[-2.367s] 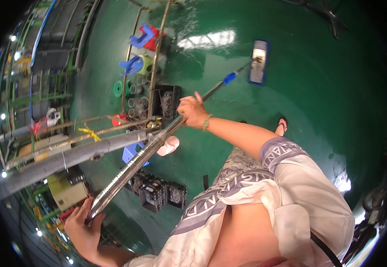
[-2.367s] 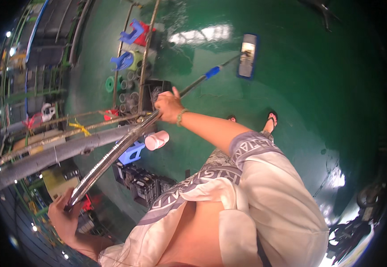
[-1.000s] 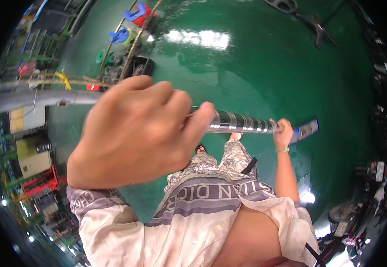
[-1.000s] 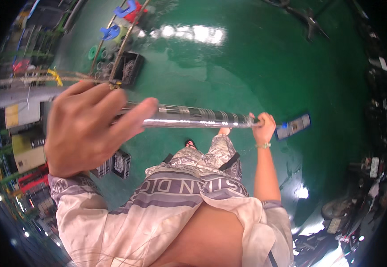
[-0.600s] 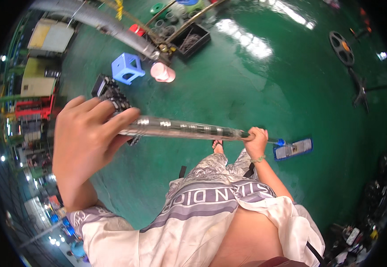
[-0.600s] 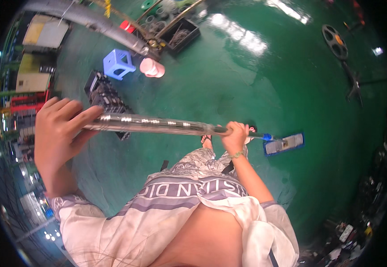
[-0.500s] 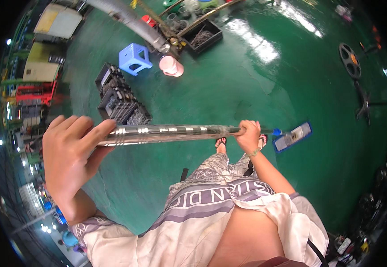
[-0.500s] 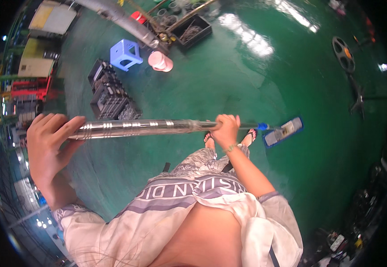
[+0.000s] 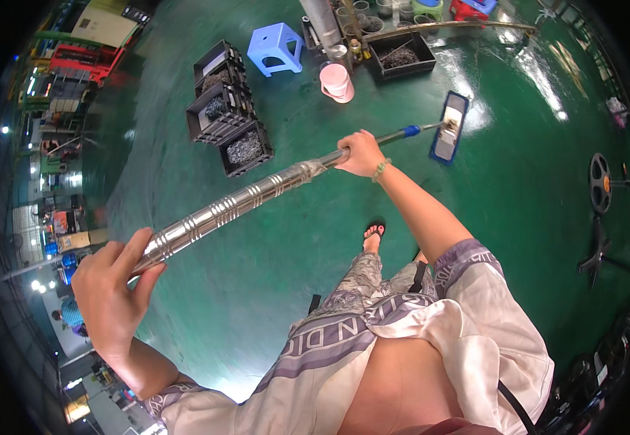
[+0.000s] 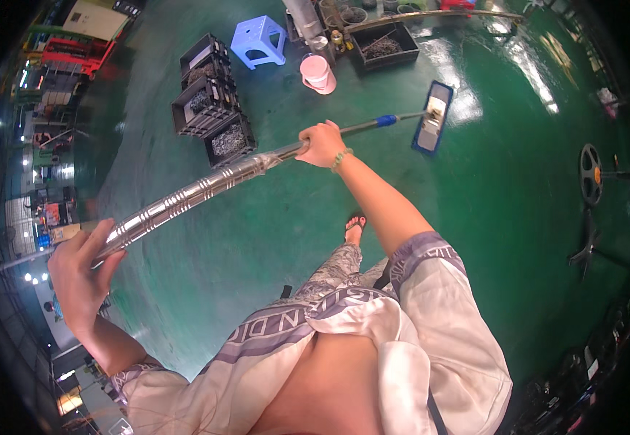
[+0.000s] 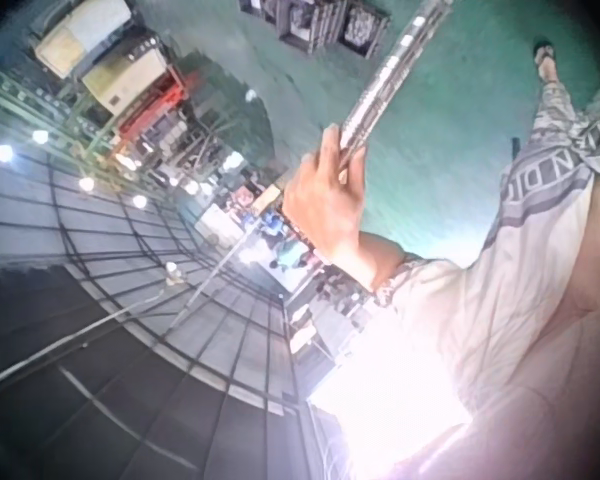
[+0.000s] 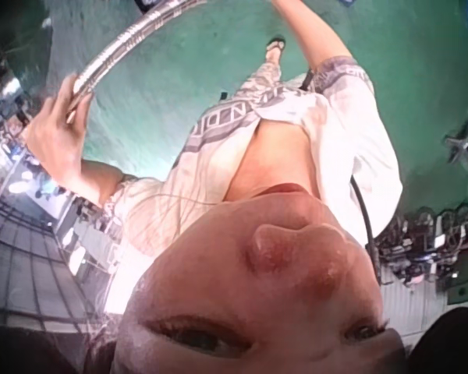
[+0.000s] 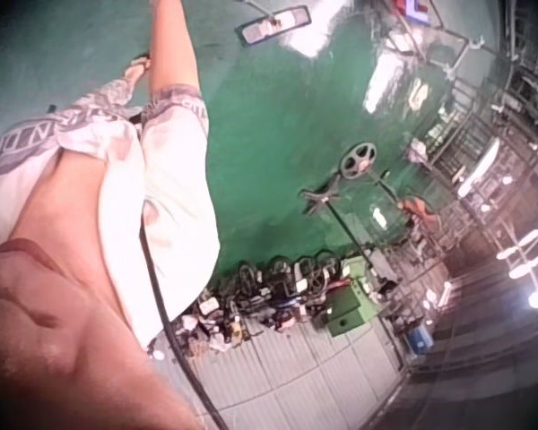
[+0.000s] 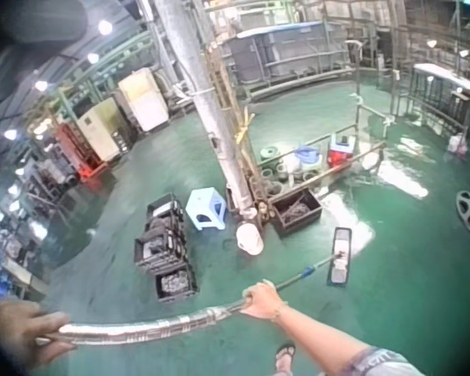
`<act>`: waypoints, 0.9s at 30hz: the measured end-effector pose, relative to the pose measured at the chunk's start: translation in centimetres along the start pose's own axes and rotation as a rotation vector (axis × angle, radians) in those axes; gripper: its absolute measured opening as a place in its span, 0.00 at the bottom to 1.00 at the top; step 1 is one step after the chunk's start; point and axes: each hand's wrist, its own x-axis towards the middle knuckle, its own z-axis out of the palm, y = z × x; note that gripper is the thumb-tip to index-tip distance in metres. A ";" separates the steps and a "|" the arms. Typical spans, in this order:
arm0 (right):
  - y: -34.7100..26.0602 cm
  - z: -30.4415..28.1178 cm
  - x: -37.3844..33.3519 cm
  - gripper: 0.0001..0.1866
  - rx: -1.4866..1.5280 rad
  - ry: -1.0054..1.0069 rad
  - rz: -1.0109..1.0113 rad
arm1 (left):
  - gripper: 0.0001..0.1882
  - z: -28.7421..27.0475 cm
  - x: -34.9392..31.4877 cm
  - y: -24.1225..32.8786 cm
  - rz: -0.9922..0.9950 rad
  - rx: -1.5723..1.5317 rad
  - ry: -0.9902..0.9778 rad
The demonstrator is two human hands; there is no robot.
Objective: The person mops a green-painted floor in a workshop using a flat mop with a long metal handle. They move around various items including a fan, stools, and a motorcycle, and later mop an adjacent outdoor concrete area.
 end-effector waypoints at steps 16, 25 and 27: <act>-11.7 4.7 1.0 0.10 0.220 -0.394 -0.250 | 0.23 -7.1 -10.8 -0.3 -0.041 0.226 0.016; -2.1 -4.5 -2.5 0.10 0.076 -0.161 -0.158 | 0.23 -4.4 -2.9 3.9 0.017 -0.010 0.065; 1.4 -5.6 -2.4 0.10 0.055 0.010 -0.074 | 0.23 -2.5 0.3 6.3 0.084 0.067 0.162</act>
